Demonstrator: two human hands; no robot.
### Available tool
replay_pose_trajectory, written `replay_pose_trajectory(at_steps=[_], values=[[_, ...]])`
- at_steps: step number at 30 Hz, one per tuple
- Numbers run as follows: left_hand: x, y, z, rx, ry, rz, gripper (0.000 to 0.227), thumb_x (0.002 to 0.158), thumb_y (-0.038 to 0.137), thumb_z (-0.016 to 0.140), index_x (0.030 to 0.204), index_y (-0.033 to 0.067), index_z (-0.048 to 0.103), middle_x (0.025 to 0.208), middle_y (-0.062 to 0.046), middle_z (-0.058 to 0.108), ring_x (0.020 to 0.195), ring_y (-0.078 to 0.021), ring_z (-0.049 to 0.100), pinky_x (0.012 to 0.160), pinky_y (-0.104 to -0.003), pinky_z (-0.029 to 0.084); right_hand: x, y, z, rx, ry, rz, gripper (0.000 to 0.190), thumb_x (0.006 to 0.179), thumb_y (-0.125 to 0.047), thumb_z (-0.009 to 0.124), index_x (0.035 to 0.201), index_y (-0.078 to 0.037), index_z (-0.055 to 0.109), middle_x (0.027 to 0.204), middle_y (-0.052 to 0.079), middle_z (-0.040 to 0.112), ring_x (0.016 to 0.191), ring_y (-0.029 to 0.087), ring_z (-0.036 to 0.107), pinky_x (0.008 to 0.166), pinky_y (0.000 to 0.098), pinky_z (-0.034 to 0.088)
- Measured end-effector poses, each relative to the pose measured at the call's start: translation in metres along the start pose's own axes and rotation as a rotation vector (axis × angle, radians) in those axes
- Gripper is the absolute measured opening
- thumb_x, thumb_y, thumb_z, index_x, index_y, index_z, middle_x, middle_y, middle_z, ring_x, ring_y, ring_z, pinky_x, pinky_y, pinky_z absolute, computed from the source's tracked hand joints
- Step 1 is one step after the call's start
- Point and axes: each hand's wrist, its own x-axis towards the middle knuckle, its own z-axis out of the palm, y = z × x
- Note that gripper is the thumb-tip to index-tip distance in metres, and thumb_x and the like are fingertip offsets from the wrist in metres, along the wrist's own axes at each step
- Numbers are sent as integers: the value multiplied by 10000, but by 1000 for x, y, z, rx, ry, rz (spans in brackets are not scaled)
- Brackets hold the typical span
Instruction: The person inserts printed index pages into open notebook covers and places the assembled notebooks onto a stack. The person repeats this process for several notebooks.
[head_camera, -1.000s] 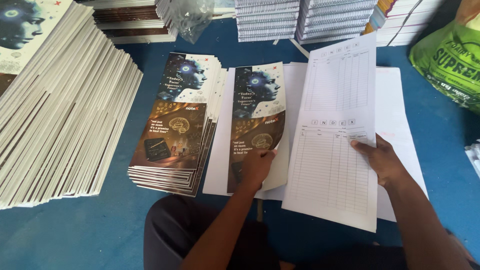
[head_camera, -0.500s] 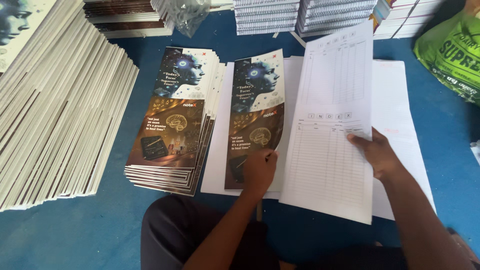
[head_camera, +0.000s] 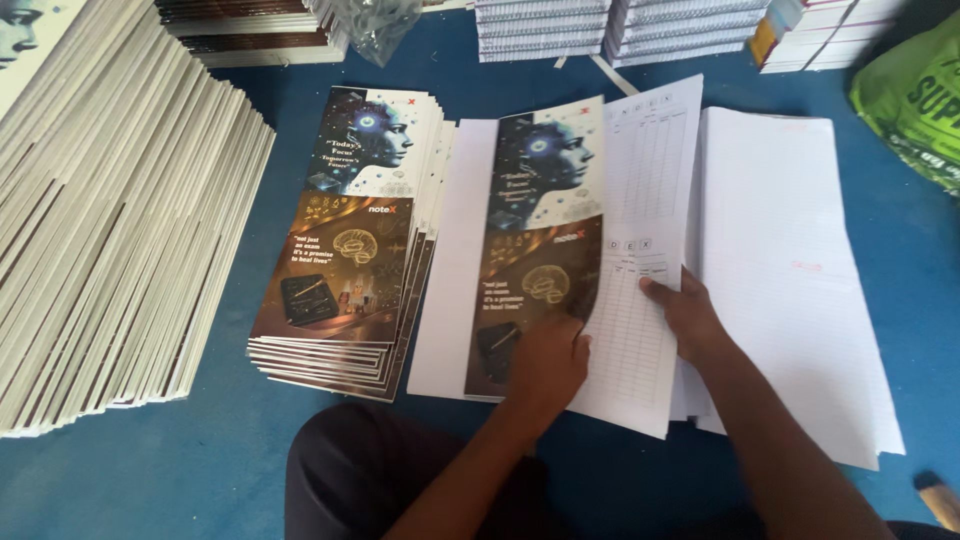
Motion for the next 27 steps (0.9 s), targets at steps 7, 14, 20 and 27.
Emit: replay_pose_trajectory(at_steps=[7, 14, 20, 27], values=[[-3, 13, 1, -91, -61, 100, 180, 901, 179, 687, 932, 3, 707, 957, -178, 692, 912, -366, 665, 808, -473, 523, 32, 33, 2, 19, 11, 33, 439, 969, -92, 596, 1398, -29, 529, 1172, 181, 679, 1005, 298, 689, 799, 439, 615], [9, 43, -3, -43, -209, 151, 235, 919, 251, 682, 911, 19, 719, 920, -160, 683, 911, -346, 660, 815, -473, 517, 49, 56, -6, 141, -67, -36, 381, 1003, -111, 542, 1382, -97, 563, 1139, 115, 686, 976, 225, 682, 749, 370, 602], [34, 26, -13, -138, -506, -159, 405, 931, 470, 672, 1046, 89, 749, 917, -134, 716, 937, -310, 681, 930, -493, 409, 52, 57, -12, 169, -54, 45, 402, 992, -110, 554, 1393, -142, 561, 1105, 108, 693, 880, 222, 689, 670, 370, 590], [90, -82, -16, -252, 162, -284, 517, 972, 274, 615, 1428, 61, 497, 1180, -172, 674, 1026, -256, 662, 910, -392, 533, 50, 48, -15, 159, -75, 15, 426, 965, -98, 584, 1388, -139, 554, 1073, 106, 707, 841, 186, 720, 627, 351, 632]])
